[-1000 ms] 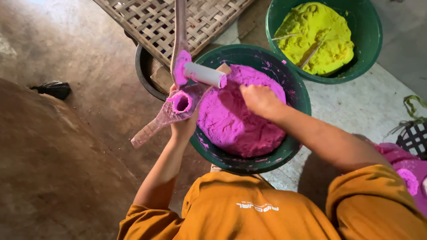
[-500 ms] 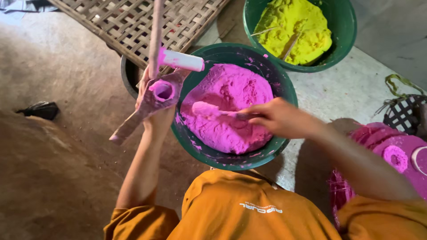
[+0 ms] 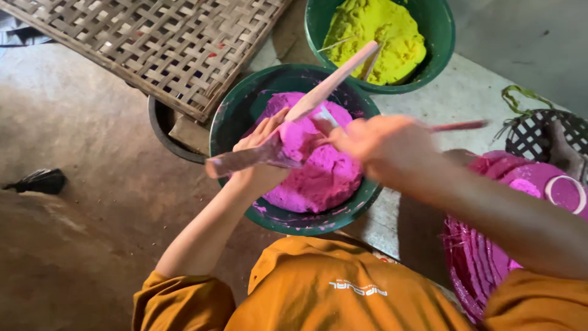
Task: The person forms incense paste into decorative rings using a mold and a thin stick, and then places the finished rings onto large circular trays.
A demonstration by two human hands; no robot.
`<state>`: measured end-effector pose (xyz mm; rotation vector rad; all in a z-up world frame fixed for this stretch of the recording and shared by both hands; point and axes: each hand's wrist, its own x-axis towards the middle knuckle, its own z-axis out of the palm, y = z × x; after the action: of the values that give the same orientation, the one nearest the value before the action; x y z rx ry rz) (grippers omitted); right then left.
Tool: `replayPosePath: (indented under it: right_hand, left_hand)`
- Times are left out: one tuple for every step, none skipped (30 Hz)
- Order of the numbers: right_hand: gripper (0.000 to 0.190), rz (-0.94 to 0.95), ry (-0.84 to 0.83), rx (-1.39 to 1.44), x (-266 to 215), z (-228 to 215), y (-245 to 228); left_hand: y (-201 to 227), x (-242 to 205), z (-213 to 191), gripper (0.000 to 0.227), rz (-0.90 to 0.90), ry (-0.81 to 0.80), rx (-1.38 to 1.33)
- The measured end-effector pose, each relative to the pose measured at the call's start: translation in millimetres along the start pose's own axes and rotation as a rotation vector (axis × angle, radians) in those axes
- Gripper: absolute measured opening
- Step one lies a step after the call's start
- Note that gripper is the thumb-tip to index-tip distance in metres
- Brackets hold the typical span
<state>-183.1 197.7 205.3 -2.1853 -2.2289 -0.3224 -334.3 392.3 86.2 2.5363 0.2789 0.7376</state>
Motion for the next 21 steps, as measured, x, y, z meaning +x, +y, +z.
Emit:
replayPosePath:
  right_hand:
    - [0.009,-0.061,-0.064,-0.112,8.3,6.0,-10.1]
    - [0.013,-0.108,-0.036,-0.159,8.7,9.6,-18.2]
    - [0.017,-0.155,-0.008,-0.205,6.6,11.7,-25.3]
    - [0.021,-0.204,0.028,-0.259,5.7,11.1,-27.2]
    - [0.017,-0.170,0.012,-0.185,1.5,7.2,-24.9]
    - [0.013,-0.135,-0.009,-0.102,-7.1,-0.1,-22.2]
    - [0.020,-0.020,-0.044,-0.076,-20.8,-11.8,-17.6]
    - [0.028,0.099,-0.077,-0.052,-31.0,-22.8,-12.8]
    - [0.030,0.225,-0.086,0.054,-32.3,-27.2,-8.9]
    - [0.031,0.354,-0.094,0.159,-32.2,-28.8,-6.3]
    - [0.034,0.481,-0.102,0.265,-32.5,-27.4,-6.3]
    - [0.045,0.404,0.038,0.486,-26.8,-15.6,-10.4]
    - [0.056,0.321,0.181,0.704,-15.3,3.9,-17.6]
    - [0.055,0.355,0.234,0.810,-4.7,27.5,-29.2]
    - [0.053,0.388,0.287,0.916,-1.6,49.0,-39.3]
    - [0.054,0.431,0.234,0.949,-8.9,66.6,-44.2]
    - [0.055,0.473,0.179,0.981,-17.6,81.7,-48.6]
    - [0.056,0.516,0.126,1.010,-25.5,93.2,-48.7]
    - [0.055,0.458,0.126,1.039,-34.6,99.9,-44.1]
    - [0.055,0.400,0.125,1.072,-44.2,101.7,-37.5]
    - [0.054,0.343,0.124,1.103,-49.9,101.5,-30.3]
  left_hand:
    - [3.7,2.0,6.3,0.060,0.033,0.006,-0.053]
    - [7.2,0.2,12.7,0.059,0.062,0.011,-0.105]
    - [9.6,-3.4,17.5,0.058,0.091,0.016,-0.157]
    - [9.3,-4.6,19.9,0.059,-0.025,-0.032,-0.173]
    - [7.2,-6.7,20.5,0.059,-0.142,-0.082,-0.189]
    - [4.5,-12.4,20.7,0.060,-0.264,-0.142,-0.207]
    - [-1.5,-16.0,19.6,0.056,-0.371,-0.113,-0.264]
    - [-9.6,-17.0,17.3,0.052,-0.475,-0.086,-0.321]
    - [-16.1,-16.5,16.8,0.049,-0.579,-0.059,-0.377]
    - [-21.1,-13.1,18.3,0.055,-0.444,0.074,-0.350]
    - [-25.5,-8.0,20.9,0.062,-0.305,0.201,-0.321]
    - [-27.7,-5.6,23.6,0.070,-0.163,0.320,-0.290]
    - [-28.5,-1.7,27.5,0.077,-0.129,0.298,-0.162]
    - [-29.0,5.0,31.4,0.084,-0.096,0.283,-0.032]
    - [-30.5,9.5,31.9,0.091,-0.062,0.268,0.097]
    - [-31.5,12.0,32.0,0.087,-0.197,0.216,0.090]
    - [-32.6,14.3,31.8,0.084,-0.331,0.162,0.082]
    - [-34.5,16.4,31.0,0.081,-0.462,0.108,0.071]
    - [-36.9,17.9,30.3,0.074,-0.358,0.167,0.036]
    - [-39.4,17.5,29.7,0.067,-0.254,0.220,0.003]
    - [-41.3,16.9,30.3,0.060,-0.149,0.272,-0.031]
